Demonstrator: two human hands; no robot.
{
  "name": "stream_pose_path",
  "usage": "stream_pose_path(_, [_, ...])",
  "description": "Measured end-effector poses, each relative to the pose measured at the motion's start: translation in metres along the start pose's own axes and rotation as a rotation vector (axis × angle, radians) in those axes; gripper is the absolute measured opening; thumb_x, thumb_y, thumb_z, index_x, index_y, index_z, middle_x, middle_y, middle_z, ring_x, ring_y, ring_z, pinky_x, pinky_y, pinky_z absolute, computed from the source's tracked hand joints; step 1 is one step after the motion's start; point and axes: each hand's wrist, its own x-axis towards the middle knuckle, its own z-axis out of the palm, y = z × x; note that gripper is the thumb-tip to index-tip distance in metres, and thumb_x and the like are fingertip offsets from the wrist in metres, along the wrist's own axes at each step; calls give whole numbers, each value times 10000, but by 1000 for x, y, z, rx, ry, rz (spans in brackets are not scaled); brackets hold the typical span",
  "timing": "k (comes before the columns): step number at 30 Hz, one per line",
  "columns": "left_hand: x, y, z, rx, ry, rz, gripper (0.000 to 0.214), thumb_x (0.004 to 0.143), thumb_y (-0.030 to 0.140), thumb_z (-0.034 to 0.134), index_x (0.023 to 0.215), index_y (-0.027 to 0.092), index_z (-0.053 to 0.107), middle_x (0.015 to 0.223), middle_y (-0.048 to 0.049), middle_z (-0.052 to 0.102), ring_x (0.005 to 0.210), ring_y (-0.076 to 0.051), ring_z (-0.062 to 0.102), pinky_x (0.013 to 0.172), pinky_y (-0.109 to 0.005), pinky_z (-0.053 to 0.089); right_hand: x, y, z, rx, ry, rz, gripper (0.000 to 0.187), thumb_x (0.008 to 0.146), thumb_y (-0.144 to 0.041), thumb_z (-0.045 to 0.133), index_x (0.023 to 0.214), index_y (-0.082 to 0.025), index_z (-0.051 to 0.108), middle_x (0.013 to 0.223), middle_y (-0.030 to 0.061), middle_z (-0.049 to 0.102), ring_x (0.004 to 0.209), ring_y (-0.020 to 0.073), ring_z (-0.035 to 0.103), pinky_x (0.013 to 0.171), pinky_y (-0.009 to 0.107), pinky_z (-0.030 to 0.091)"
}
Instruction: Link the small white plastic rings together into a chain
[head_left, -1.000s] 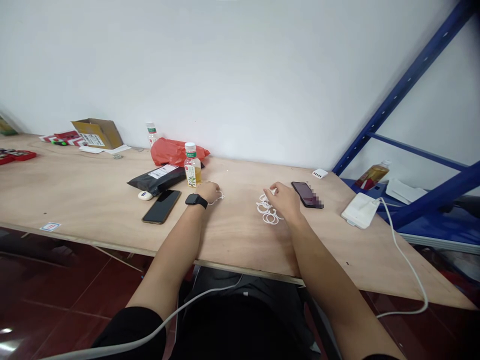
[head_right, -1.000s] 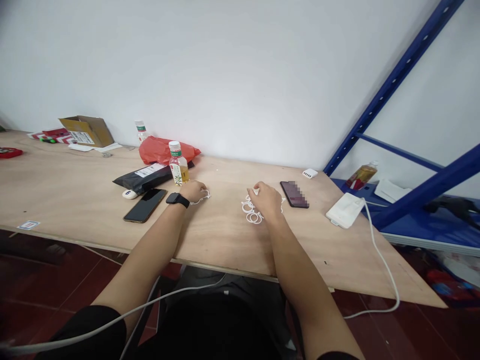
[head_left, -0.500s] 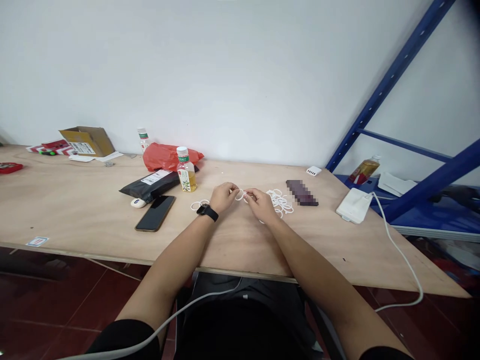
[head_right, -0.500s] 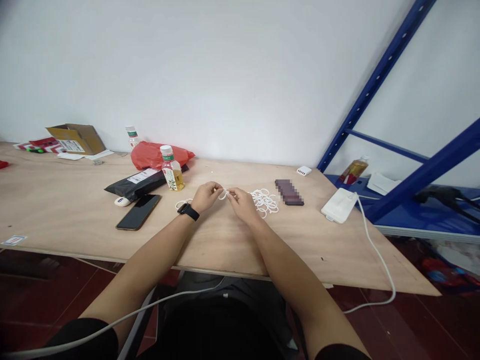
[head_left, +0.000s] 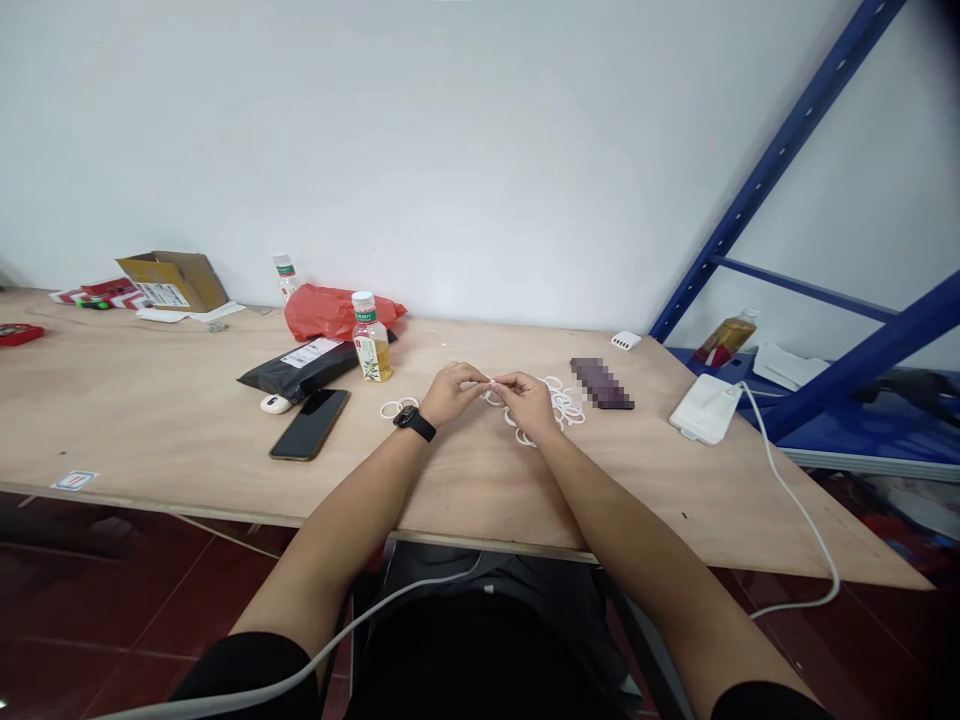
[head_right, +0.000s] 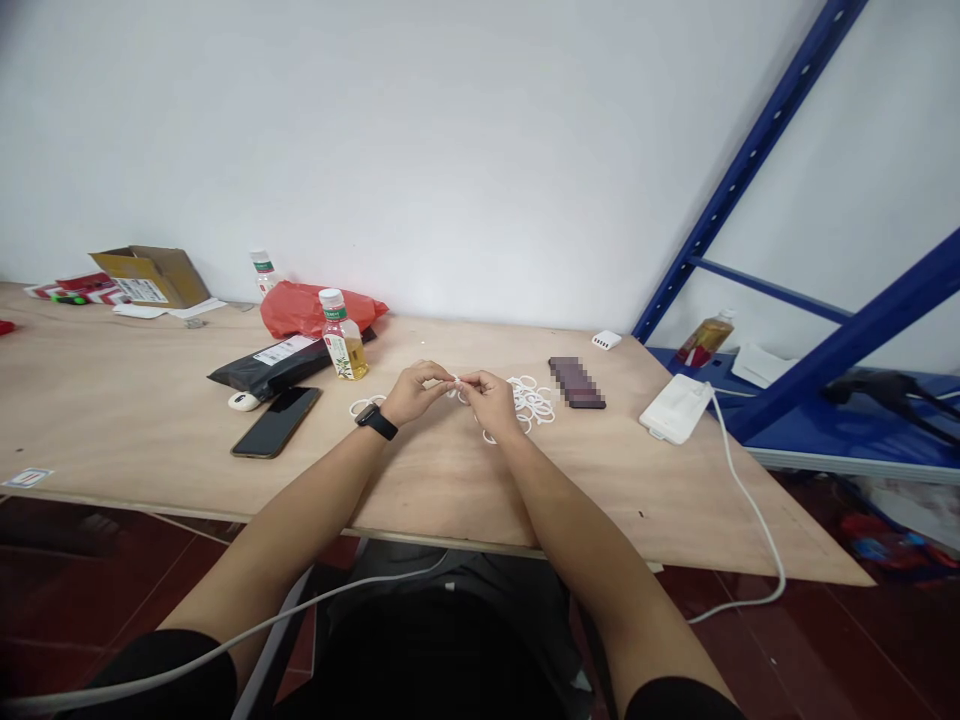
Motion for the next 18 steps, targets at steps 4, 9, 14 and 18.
stream_pose_path(4, [2, 3, 0, 24, -53, -15, 200, 872, 349, 626, 806, 184, 717, 795, -49, 708, 777, -163, 623, 794, -318, 463, -2, -1, 0, -51, -41, -48, 279, 762, -449, 685, 825, -178, 696, 647, 15, 671, 569, 157, 614, 537, 265, 469])
stream_pose_path(9, [3, -14, -28, 390, -224, -101, 208, 870, 339, 594, 891, 187, 735, 939, -81, 726, 903, -217, 634, 875, -357, 460, 1, -8, -7, -444, -28, -236, 173, 856, -326, 574, 876, -202, 694, 857, 45, 719, 749, 188, 652, 718, 317, 493])
stream_pose_path(14, [-9, -44, -79, 765, -444, -647, 312, 724, 311, 690, 1013, 199, 722, 1074, -110, 712, 964, -266, 650, 810, -327, 486, 8, -13, -30, -905, -37, -269, 217, 862, -189, 501, 961, -219, 693, 994, 66, 684, 907, 216, 631, 781, 327, 455])
stream_pose_path(18, [-17, -54, -88, 759, -541, -853, 450, 587, 325, 790, 1015, 211, 712, 1039, -110, 723, 891, -253, 672, 713, -282, 492, 8, -11, -36, -1010, -68, -140, 210, 830, -202, 541, 968, -227, 697, 989, 62, 663, 858, 216, 629, 709, 321, 440])
